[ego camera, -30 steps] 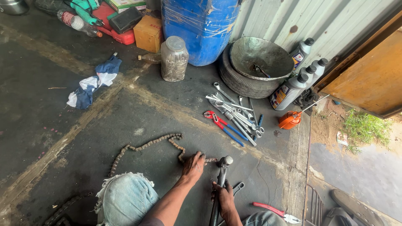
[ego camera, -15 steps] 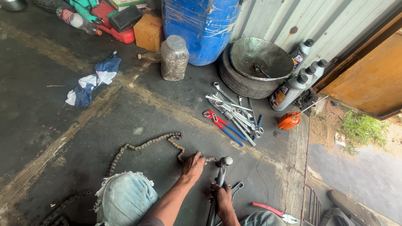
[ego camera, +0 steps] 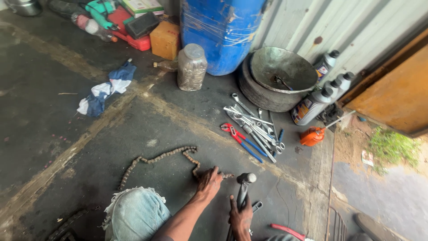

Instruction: The person sits on the workshop floor working on a motorcycle drive chain. They position a chain link in a chain-breaking tool, tighten the tool by hand, and strike it with a hammer to press the link pin, then handle the chain and tool parts.

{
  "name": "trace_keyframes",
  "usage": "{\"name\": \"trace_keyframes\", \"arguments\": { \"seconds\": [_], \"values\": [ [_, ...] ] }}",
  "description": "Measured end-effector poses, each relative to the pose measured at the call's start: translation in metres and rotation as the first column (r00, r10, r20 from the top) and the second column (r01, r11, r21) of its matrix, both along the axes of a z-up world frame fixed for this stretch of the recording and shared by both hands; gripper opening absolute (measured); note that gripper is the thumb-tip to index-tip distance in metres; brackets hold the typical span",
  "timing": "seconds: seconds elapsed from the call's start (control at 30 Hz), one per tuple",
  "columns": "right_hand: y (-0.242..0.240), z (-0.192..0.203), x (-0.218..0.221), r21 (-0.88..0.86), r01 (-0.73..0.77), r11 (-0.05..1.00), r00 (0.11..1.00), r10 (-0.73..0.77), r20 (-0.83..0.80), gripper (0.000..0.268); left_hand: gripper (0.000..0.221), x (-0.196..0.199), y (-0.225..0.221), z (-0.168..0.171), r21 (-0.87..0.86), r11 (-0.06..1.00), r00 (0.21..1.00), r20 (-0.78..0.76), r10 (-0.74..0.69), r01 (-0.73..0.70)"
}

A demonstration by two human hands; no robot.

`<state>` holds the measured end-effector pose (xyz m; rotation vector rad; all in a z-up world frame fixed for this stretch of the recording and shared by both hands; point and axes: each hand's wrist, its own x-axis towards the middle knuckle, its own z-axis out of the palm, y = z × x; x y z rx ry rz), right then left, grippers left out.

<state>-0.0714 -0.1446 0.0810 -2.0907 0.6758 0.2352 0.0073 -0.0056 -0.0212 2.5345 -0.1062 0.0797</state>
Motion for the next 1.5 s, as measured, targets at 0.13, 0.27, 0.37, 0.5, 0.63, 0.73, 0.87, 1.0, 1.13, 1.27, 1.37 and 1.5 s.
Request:
{"name": "trace_keyframes", "arguments": {
  "seconds": [0.13, 0.27, 0.37, 0.5, 0.63, 0.73, 0.87, 1.0, 1.13, 1.27, 1.37, 1.5],
  "values": [
    [0.007, 0.033, 0.001, -0.018, -0.092, 0.996, 0.989, 0.093, 0.117, 0.08, 0.021, -0.002, -0.003, -0.009, -0.006, 1.0, 0.998, 0.057, 0.02, -0.02],
    [0.006, 0.017, 0.01, -0.24, -0.25, 0.938, 0.921, 0.307, 0.24, 0.087, 0.023, -0.004, 0.0, 0.012, 0.021, 1.0, 1.0, -0.027, -0.003, 0.004],
    [0.013, 0.019, 0.01, -0.194, -0.284, 0.939, 0.922, 0.323, 0.215, 0.087, 0.022, 0.0, -0.004, -0.011, 0.025, 1.0, 0.999, 0.034, -0.01, 0.009],
    [0.012, 0.01, 0.011, -0.223, -0.297, 0.929, 0.909, 0.346, 0.231, 0.087, 0.02, 0.0, -0.004, -0.013, 0.017, 1.0, 1.0, 0.003, -0.014, 0.013],
    [0.011, 0.008, 0.013, -0.215, -0.304, 0.928, 0.928, 0.339, 0.153, 0.086, 0.016, 0.002, -0.005, -0.015, -0.012, 1.0, 1.0, -0.009, -0.004, 0.004],
    [0.01, 0.01, 0.012, -0.221, -0.346, 0.912, 0.91, 0.383, 0.157, 0.085, 0.013, -0.002, 0.0, 0.003, -0.031, 1.0, 0.998, -0.062, -0.009, 0.008],
    [0.017, 0.028, 0.01, -0.253, -0.366, 0.896, 0.929, 0.366, -0.051, 0.086, 0.014, 0.0, -0.001, 0.003, -0.032, 0.999, 0.997, -0.081, -0.019, 0.017],
    [0.011, 0.01, 0.013, -0.261, -0.378, 0.888, 0.918, 0.397, 0.019, 0.084, 0.011, 0.004, -0.004, -0.02, -0.029, 1.0, 1.0, -0.01, -0.012, 0.012],
    [0.008, 0.008, 0.01, -0.249, -0.367, 0.896, 0.908, 0.404, 0.115, 0.084, 0.015, 0.0, 0.0, -0.014, -0.11, 0.991, 0.989, -0.134, 0.057, -0.072],
    [0.012, 0.019, 0.008, -0.21, -0.364, 0.908, 0.916, 0.389, 0.095, 0.083, 0.024, -0.008, 0.005, 0.014, -0.033, 0.991, 0.991, -0.029, 0.127, -0.128],
    [0.01, 0.015, 0.007, -0.248, -0.382, 0.89, 0.891, 0.426, 0.157, 0.083, 0.026, -0.011, 0.007, 0.017, 0.071, 0.997, 0.983, -0.177, 0.054, -0.042],
    [0.012, 0.019, 0.007, -0.238, -0.379, 0.894, 0.904, 0.412, 0.111, 0.083, 0.024, -0.011, 0.008, 0.004, 0.116, 0.993, 0.993, -0.117, -0.003, 0.017]
  ]
}}
